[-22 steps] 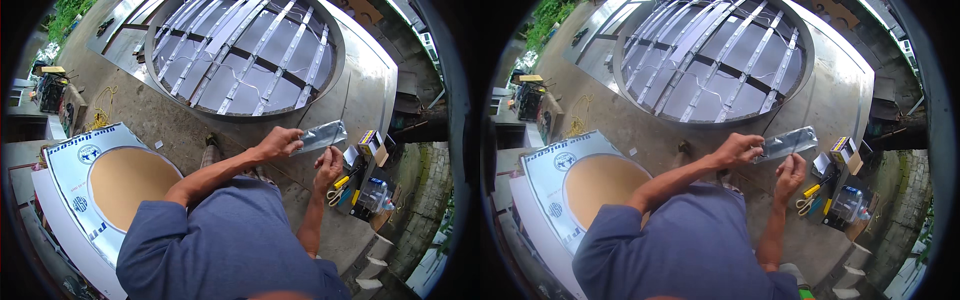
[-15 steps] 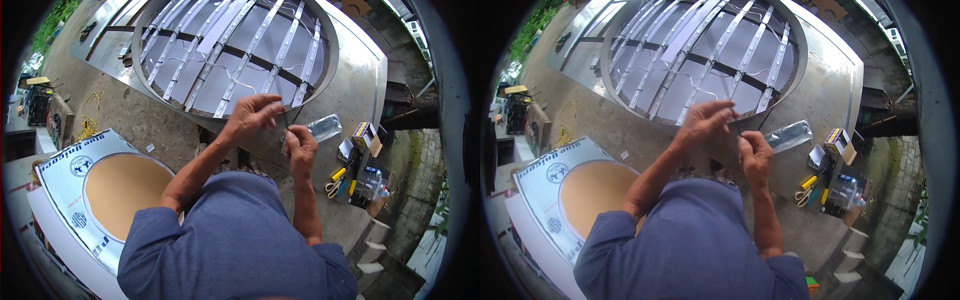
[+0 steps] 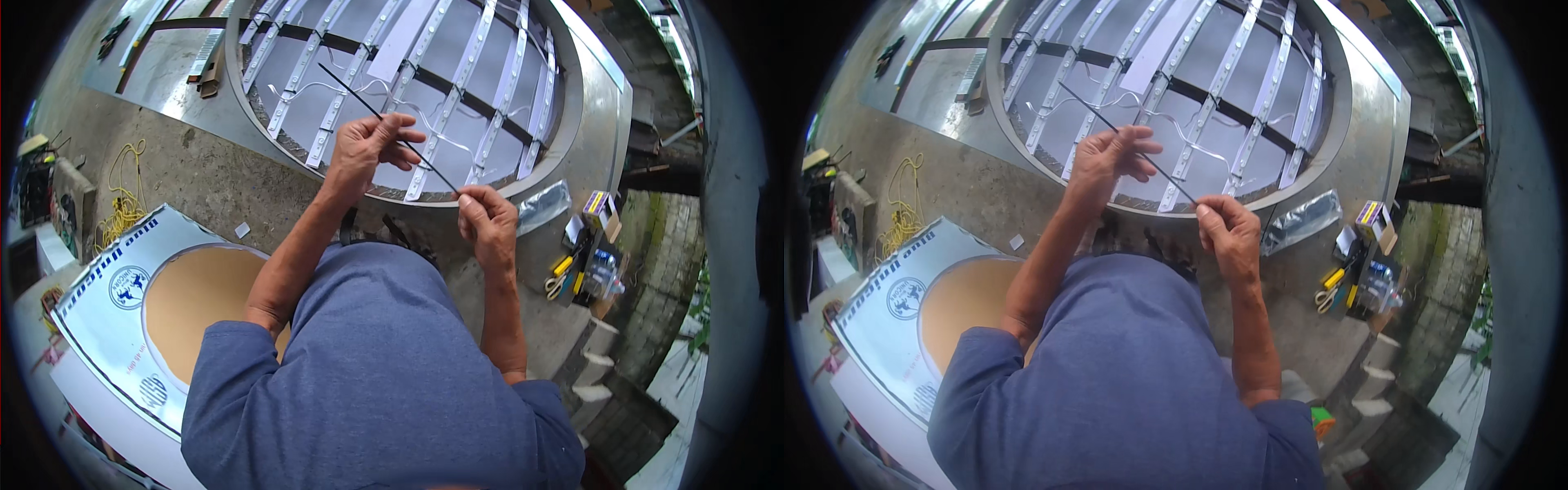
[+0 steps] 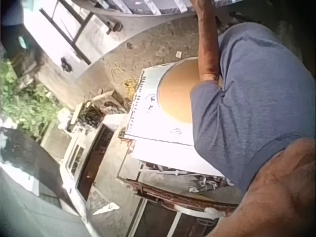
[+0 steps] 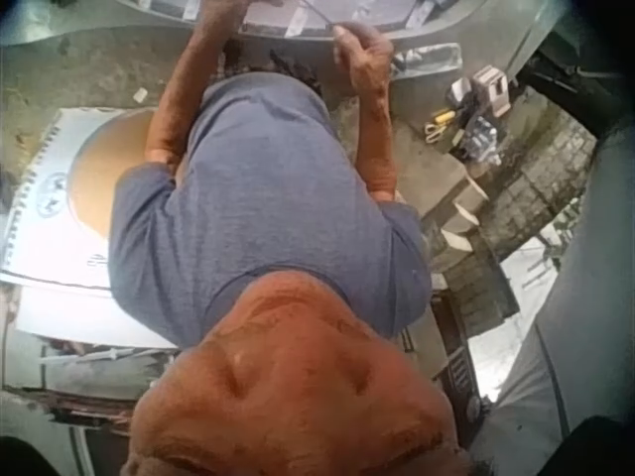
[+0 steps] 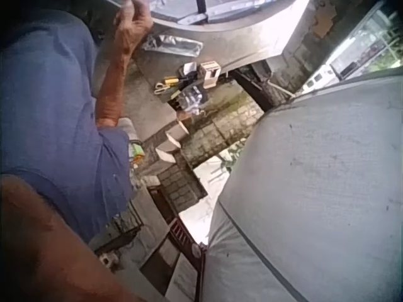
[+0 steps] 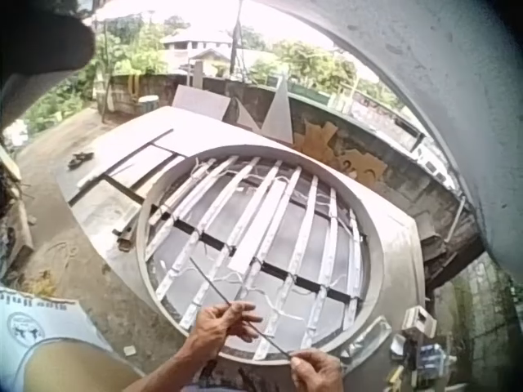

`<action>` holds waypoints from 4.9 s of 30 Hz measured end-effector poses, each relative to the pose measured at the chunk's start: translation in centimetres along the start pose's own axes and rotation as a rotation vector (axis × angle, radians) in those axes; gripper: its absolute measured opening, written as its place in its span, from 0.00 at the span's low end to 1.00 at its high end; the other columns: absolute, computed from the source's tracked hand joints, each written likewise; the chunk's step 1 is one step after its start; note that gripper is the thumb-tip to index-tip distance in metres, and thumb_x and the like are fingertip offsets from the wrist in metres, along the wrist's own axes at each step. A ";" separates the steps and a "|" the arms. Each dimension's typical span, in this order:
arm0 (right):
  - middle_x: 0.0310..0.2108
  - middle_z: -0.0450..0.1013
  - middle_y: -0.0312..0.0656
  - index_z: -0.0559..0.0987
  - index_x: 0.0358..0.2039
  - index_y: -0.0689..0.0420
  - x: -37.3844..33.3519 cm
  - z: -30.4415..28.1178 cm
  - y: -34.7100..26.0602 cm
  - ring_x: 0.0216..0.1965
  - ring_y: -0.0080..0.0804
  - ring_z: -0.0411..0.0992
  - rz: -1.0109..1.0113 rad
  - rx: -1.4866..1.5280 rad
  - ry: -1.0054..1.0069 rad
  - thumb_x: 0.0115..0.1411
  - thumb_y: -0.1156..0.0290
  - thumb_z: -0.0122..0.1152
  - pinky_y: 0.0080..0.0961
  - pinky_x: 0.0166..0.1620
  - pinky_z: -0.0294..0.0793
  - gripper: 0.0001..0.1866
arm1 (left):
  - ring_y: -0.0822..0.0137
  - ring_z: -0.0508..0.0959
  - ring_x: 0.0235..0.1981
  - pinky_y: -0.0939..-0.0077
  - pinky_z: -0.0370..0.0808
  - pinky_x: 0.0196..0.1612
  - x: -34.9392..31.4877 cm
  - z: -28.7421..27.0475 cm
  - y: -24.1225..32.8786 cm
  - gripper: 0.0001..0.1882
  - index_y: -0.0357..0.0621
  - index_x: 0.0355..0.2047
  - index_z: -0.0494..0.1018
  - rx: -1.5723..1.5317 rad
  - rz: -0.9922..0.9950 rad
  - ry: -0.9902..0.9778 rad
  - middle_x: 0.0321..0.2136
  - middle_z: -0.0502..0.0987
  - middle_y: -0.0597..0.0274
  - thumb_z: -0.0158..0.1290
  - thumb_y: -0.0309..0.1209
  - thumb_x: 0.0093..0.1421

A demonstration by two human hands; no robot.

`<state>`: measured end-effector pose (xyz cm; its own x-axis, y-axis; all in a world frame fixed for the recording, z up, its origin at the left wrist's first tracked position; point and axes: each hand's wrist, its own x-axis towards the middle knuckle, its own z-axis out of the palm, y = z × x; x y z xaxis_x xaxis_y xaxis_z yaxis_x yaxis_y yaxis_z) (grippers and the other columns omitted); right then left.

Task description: Installing and wiring LED strips and a power supply inside a large circular sign frame.

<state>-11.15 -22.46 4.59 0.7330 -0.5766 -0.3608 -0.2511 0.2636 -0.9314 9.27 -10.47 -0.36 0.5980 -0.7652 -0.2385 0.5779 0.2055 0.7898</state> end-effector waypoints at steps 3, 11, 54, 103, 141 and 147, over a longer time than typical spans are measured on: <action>0.28 0.77 0.39 0.78 0.51 0.67 0.4 1.2 -1.0 0.23 0.18 0.71 -0.071 0.113 -0.048 0.66 0.74 0.60 0.14 0.26 0.68 0.15 | 0.63 0.85 0.29 0.74 0.84 0.31 0.7 -1.9 1.3 0.22 0.28 0.48 0.75 -0.028 -0.044 -0.012 0.36 0.83 0.44 0.51 0.41 0.71; 0.42 0.80 0.52 0.75 0.54 0.69 1.3 3.3 -2.7 0.33 0.26 0.79 -0.103 0.177 -0.060 0.62 0.83 0.62 0.21 0.38 0.81 0.19 | 0.61 0.86 0.30 0.73 0.86 0.32 2.6 -4.3 1.7 0.22 0.27 0.47 0.75 -0.111 -0.084 0.009 0.34 0.83 0.43 0.51 0.39 0.71; 0.32 0.77 0.38 0.78 0.39 0.53 31.6 -1.1 -18.9 0.32 0.38 0.79 -1.240 -1.519 -0.236 0.65 0.71 0.60 0.32 0.36 0.80 0.03 | 0.58 0.84 0.30 0.70 0.79 0.30 9.6 -2.0 -5.6 0.17 0.28 0.51 0.71 0.931 0.402 0.360 0.47 0.75 0.43 0.54 0.23 0.63; 0.34 0.71 0.35 0.81 0.35 0.48 47.4 8.5 -13.8 0.44 0.34 0.74 -1.344 -1.548 -0.715 0.55 0.86 0.59 0.34 0.45 0.79 0.15 | 0.64 0.83 0.34 0.72 0.82 0.39 17.4 -13.3 -14.2 0.14 0.40 0.51 0.74 -0.047 -0.024 0.368 0.38 0.81 0.57 0.57 0.29 0.66; 0.32 0.77 0.42 0.83 0.37 0.52 35.4 4.1 -5.2 0.36 0.44 0.78 -0.730 -1.203 -0.745 0.63 0.74 0.55 0.39 0.40 0.77 0.08 | 0.77 0.69 0.20 0.78 0.62 0.23 16.9 -12.5 -12.4 0.06 0.44 0.28 0.80 -0.057 -0.203 0.158 0.21 0.75 0.70 0.66 0.30 0.56; 0.32 0.76 0.46 0.84 0.37 0.60 33.3 3.4 -1.4 0.35 0.44 0.76 -0.490 -0.929 -0.729 0.59 0.73 0.62 0.37 0.39 0.74 0.07 | 0.77 0.74 0.26 0.79 0.66 0.28 18.4 -12.7 -13.5 0.10 0.49 0.33 0.80 -0.402 -0.132 0.227 0.27 0.80 0.72 0.69 0.35 0.55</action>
<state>15.74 -39.38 -5.90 0.9753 0.1738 -0.1366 0.0132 -0.6624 -0.7490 19.55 -19.60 -22.58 0.5853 -0.6572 -0.4748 0.7993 0.3693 0.4741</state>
